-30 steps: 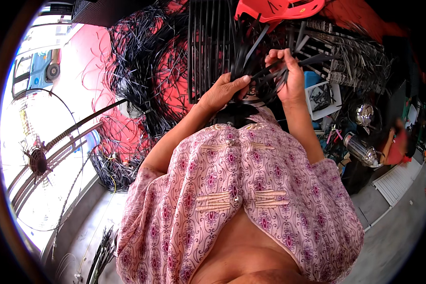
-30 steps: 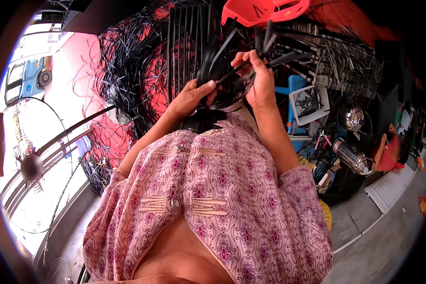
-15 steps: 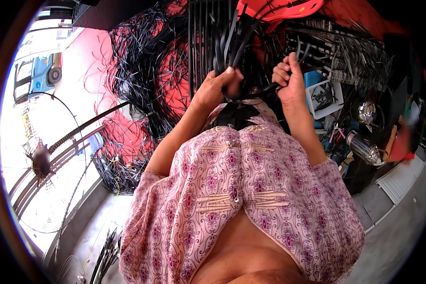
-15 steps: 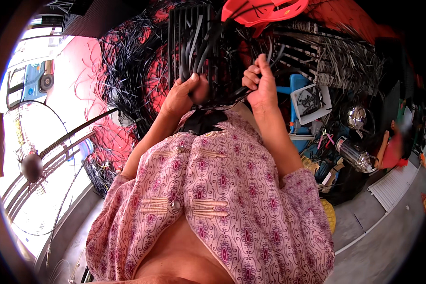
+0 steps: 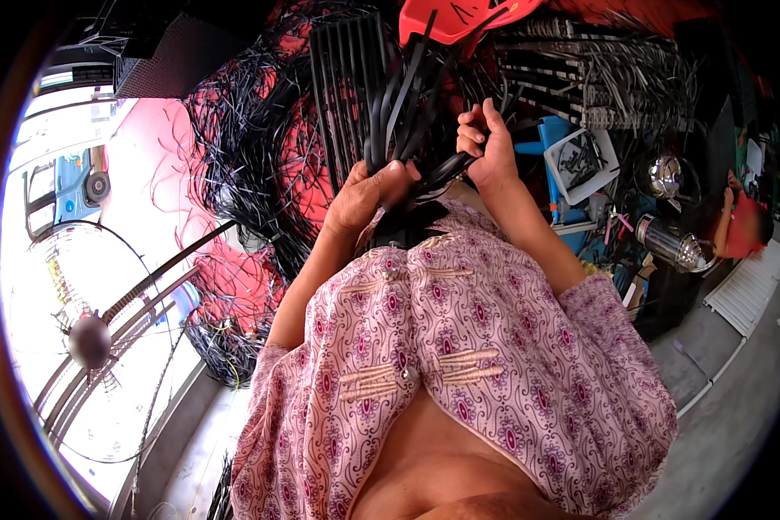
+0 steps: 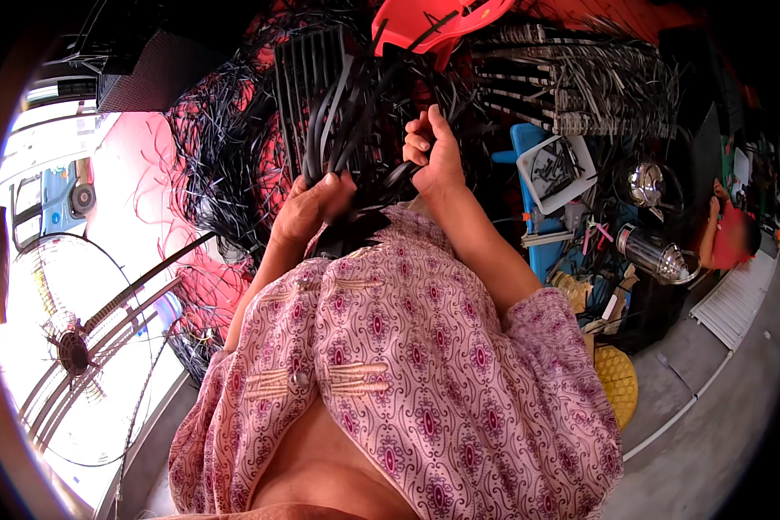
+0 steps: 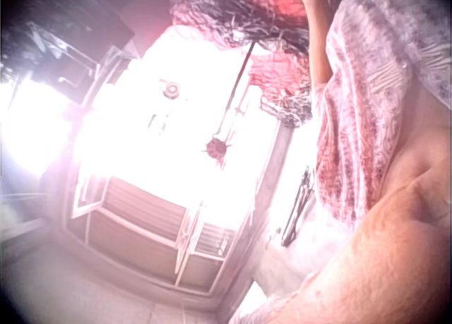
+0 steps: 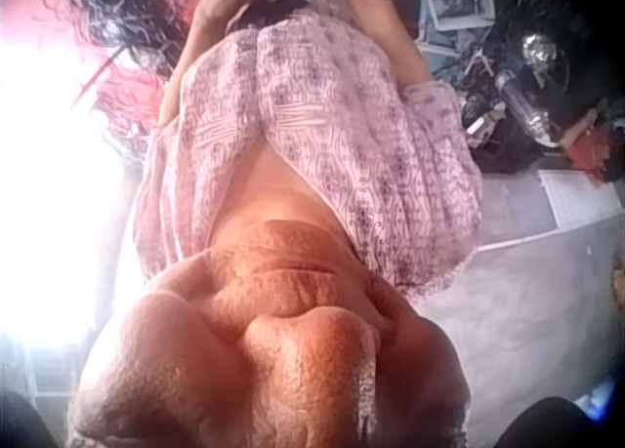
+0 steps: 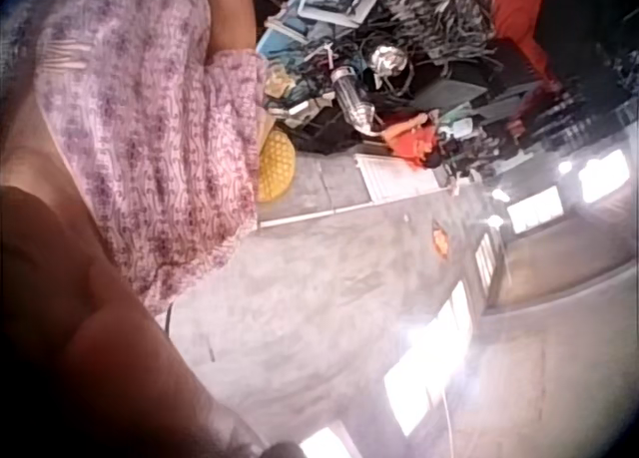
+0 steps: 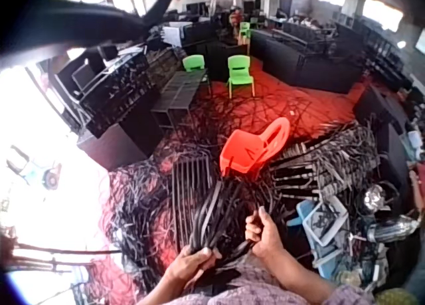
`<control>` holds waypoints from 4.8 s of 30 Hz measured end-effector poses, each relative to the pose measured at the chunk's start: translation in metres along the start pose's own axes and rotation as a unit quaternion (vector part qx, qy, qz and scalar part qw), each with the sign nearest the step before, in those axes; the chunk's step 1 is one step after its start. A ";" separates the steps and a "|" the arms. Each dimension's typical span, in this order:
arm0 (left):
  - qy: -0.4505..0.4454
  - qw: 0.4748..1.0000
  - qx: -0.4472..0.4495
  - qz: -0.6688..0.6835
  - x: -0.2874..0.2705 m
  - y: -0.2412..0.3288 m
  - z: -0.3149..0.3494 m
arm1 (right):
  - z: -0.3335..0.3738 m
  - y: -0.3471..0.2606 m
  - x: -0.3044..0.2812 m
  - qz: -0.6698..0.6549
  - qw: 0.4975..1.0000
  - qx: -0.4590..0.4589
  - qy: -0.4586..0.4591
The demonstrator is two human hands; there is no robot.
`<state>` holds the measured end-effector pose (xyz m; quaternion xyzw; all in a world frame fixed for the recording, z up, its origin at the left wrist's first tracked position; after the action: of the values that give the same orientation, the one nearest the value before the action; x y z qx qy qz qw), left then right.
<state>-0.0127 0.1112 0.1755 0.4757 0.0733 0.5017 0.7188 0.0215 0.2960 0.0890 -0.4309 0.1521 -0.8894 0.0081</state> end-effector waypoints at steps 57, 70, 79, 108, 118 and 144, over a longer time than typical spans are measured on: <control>-0.002 0.980 0.048 -0.191 -0.008 -0.009 -0.032 | 0.018 0.011 0.090 0.294 0.953 0.041 -0.065; 0.026 0.999 0.044 -0.011 -0.010 -0.004 -0.023 | 0.027 0.028 0.079 0.315 0.947 -0.016 -0.053; 0.062 0.997 0.034 0.032 -0.023 -0.008 -0.022 | 0.054 0.039 0.076 0.287 0.943 0.031 -0.163; -0.021 0.999 0.036 0.032 -0.005 -0.016 0.027 | 0.010 -0.036 -0.016 -0.004 0.997 -0.051 -0.052; 0.024 0.999 -0.026 -0.007 -0.006 -0.029 0.026 | 0.024 -0.075 0.012 0.045 0.986 -0.075 -0.142; 0.054 0.997 0.029 0.052 -0.018 -0.033 0.017 | 0.056 -0.024 0.055 0.052 0.988 0.036 -0.142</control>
<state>0.0098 0.0852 0.1531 0.4715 0.1015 0.5609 0.6729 0.0325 0.2956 0.1704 -0.5437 0.1394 -0.8226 0.0912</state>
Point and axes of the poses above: each hand's wrist, its own z-axis away from the middle knuckle, its own x-axis out of the palm, y = z × x, the point moved 9 cm from there along -z, towards the middle knuckle, and after that the axes turned 1 degree about y, right-handed, at the moved point
